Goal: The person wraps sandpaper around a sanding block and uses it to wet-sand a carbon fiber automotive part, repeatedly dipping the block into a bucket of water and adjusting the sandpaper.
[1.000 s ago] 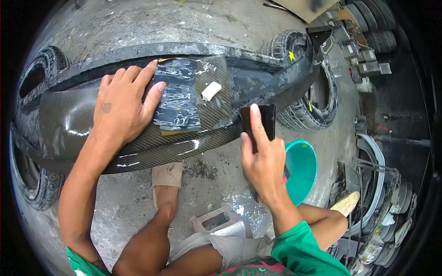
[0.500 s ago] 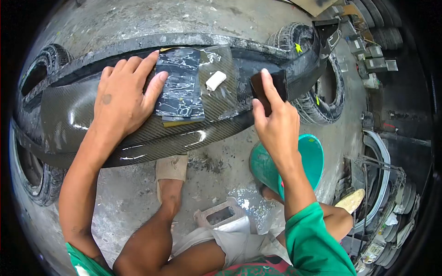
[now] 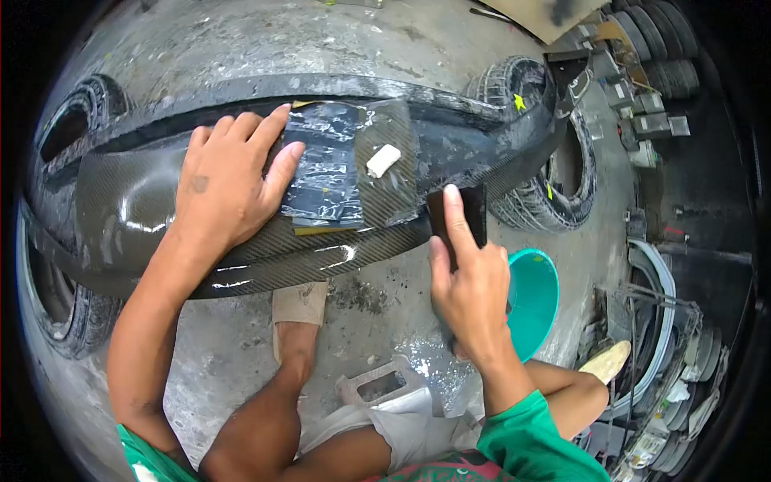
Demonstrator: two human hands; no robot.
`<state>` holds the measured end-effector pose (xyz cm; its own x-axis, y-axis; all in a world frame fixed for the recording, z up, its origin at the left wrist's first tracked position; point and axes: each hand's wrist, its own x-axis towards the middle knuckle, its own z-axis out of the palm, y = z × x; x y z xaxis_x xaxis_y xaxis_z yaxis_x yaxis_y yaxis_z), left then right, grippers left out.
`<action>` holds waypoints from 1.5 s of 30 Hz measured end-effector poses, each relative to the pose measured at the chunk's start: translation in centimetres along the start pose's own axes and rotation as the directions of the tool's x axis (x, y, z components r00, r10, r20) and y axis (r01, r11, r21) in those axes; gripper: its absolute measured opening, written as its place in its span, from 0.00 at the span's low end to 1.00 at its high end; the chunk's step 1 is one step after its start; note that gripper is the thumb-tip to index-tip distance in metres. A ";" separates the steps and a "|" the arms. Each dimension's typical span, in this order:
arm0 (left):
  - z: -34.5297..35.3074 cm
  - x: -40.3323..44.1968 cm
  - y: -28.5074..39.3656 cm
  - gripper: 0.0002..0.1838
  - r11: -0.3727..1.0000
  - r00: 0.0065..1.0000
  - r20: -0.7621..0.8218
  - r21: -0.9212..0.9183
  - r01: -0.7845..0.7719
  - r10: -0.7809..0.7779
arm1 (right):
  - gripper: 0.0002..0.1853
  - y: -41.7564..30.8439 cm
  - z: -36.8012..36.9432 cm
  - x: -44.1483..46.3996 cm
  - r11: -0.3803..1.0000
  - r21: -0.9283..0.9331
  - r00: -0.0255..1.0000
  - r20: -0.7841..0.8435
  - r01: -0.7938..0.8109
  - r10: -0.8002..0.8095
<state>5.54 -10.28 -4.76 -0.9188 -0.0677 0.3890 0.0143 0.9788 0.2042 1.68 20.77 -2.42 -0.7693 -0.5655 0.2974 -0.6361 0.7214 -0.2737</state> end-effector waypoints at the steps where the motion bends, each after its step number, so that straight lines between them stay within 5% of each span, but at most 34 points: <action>1: -0.1 -0.2 0.2 0.26 1.000 1.000 0.028 0.004 0.001 -0.001 | 0.37 -0.1 0.0 0.0 1.000 0.005 1.000 -0.006 -0.005 0.005; 4: 0.0 -0.4 0.2 0.26 1.000 0.998 0.065 0.005 0.013 -0.014 | 0.34 0.8 0.2 3.0 0.982 -0.113 0.984 0.077 -0.154 0.163; 8: -0.2 -0.3 0.1 0.26 1.000 0.998 0.062 -0.021 -0.001 0.002 | 0.35 -0.3 0.2 0.9 0.982 -0.172 0.997 0.021 -0.073 0.077; 9: -0.4 -0.2 -0.1 0.26 1.000 0.999 0.050 -0.016 0.010 -0.009 | 0.37 -0.1 0.7 -0.3 0.999 0.010 0.999 -0.022 -0.039 0.039; 11: -0.2 -0.3 0.1 0.26 1.000 0.998 0.067 -0.009 0.004 -0.004 | 0.38 0.5 1.2 -1.1 0.998 0.029 0.994 -0.102 0.051 -0.048; 15: -0.1 -0.4 0.1 0.26 1.000 0.999 0.052 -0.014 -0.002 0.003 | 0.36 1.6 0.7 2.5 0.976 -0.036 0.976 0.029 -0.213 0.214; 17: -0.2 -0.4 0.1 0.26 1.000 0.998 0.056 -0.022 -0.014 0.015 | 0.35 1.2 1.1 1.8 0.979 -0.118 0.986 -0.035 -0.166 0.163; 22: -0.4 -0.3 0.3 0.26 0.999 0.996 0.083 -0.034 0.032 -0.029 | 0.37 0.2 1.9 -1.9 0.998 0.014 0.993 -0.109 0.057 -0.055; 27: -0.2 -0.3 0.2 0.26 1.000 0.997 0.074 0.004 0.006 -0.006 | 0.37 2.6 1.4 1.9 0.975 -0.053 0.975 -0.068 -0.215 0.211; 29: -0.1 -0.3 -0.1 0.26 1.000 0.998 0.057 -0.021 -0.006 0.007 | 0.38 1.1 1.8 0.6 0.980 -0.055 0.981 -0.060 -0.189 0.186; 31: -0.1 -0.3 0.1 0.26 0.999 0.998 0.061 -0.031 0.009 -0.007 | 0.39 0.3 2.0 -1.6 0.998 0.058 0.991 -0.129 0.035 -0.027; 35: -0.4 -0.2 0.2 0.26 1.000 0.997 0.081 -0.012 0.011 -0.010 | 0.36 2.3 2.2 0.6 0.995 0.073 0.987 -0.141 -0.074 0.083; 37: -0.1 -0.3 0.2 0.26 1.000 0.999 0.038 -0.007 0.002 -0.002 | 0.36 2.5 1.5 2.4 0.936 0.065 0.936 -0.048 -0.345 0.348; 38: 0.0 -0.4 0.2 0.26 1.000 0.999 0.034 -0.009 -0.012 0.012 | 0.37 2.5 1.9 1.8 0.958 -0.053 0.956 -0.105 -0.281 0.275; 42: 0.0 0.0 0.0 0.26 1.000 1.000 0.013 -0.021 -0.007 0.007 | 0.36 0.6 2.7 -2.5 0.999 0.028 0.981 -0.194 0.020 -0.014; 45: -0.4 -0.1 0.2 0.25 1.000 0.995 0.102 0.008 0.020 -0.020 | 0.36 2.4 2.2 -0.5 0.994 0.108 0.987 -0.157 -0.027 0.044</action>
<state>5.82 -10.10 -4.42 -0.9544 -0.0674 0.2907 -0.0068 0.9788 0.2046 0.36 21.89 -5.22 -0.7772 -0.4636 0.4255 -0.6181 0.6889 -0.3786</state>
